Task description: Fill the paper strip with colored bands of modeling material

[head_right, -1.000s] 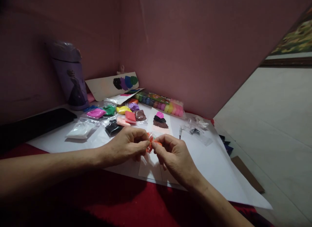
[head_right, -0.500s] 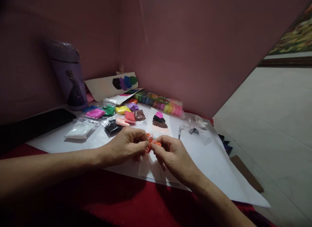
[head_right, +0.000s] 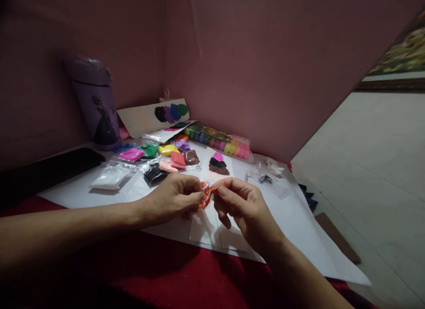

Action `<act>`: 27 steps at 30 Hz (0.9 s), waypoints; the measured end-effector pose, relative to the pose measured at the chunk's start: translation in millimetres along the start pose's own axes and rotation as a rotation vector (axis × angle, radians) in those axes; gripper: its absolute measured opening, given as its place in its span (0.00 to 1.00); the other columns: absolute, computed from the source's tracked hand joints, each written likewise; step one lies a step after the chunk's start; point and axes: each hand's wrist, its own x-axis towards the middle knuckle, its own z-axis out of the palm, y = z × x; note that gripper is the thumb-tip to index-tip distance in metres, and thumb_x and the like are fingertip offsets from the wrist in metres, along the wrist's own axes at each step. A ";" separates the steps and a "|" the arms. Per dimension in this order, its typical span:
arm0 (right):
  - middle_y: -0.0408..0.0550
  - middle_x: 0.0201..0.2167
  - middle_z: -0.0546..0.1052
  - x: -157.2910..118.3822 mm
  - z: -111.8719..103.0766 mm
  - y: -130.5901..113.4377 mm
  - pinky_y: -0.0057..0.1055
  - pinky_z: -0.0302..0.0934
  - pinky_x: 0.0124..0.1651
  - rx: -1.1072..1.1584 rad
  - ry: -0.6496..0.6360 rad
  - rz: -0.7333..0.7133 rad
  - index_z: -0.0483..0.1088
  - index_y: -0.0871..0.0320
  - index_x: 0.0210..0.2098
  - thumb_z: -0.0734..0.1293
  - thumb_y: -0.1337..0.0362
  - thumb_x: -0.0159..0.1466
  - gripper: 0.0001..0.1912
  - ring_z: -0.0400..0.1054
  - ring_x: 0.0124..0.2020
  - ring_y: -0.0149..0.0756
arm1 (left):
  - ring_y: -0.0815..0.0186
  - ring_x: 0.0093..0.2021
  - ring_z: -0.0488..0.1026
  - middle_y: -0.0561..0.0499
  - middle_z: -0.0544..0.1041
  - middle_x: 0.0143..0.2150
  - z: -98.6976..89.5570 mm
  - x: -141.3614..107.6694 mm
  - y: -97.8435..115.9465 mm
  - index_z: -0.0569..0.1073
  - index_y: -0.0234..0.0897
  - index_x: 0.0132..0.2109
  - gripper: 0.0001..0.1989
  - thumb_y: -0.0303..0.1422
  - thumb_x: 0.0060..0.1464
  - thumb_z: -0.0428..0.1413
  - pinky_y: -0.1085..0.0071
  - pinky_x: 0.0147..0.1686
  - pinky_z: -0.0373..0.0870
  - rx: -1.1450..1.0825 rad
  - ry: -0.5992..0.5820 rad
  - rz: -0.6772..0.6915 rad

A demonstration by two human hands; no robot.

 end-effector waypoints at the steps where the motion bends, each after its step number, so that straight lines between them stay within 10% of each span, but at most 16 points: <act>1: 0.42 0.20 0.68 -0.5 0.5 0.1 0.20 0.51 0.16 -0.001 -0.016 -0.026 0.71 0.59 0.31 0.69 0.61 0.57 0.07 0.58 0.18 0.24 | 0.74 0.16 0.66 0.55 0.68 0.19 -0.1 0.2 0.0 0.68 0.32 0.27 0.06 0.28 0.48 0.50 0.77 0.17 0.64 0.003 0.000 0.002; 7: 0.43 0.23 0.70 -2.7 0.4 3.9 0.23 0.57 0.21 -0.141 -0.060 -0.170 0.71 0.54 0.43 0.64 0.65 0.63 0.09 0.62 0.23 0.28 | 0.73 0.17 0.66 0.55 0.68 0.19 -0.3 0.9 -0.3 0.68 0.33 0.26 0.06 0.28 0.48 0.49 0.77 0.17 0.64 0.000 0.005 0.011; 27: 0.47 0.28 0.70 -4.3 4.7 10.9 0.31 0.57 0.30 -1.130 0.078 -0.477 0.69 0.58 0.34 0.63 0.68 0.62 0.03 0.64 0.28 0.34 | 0.74 0.18 0.67 0.54 0.68 0.19 -1.7 -0.7 -0.9 0.68 0.32 0.27 0.06 0.28 0.49 0.50 0.79 0.18 0.62 0.023 -0.008 0.029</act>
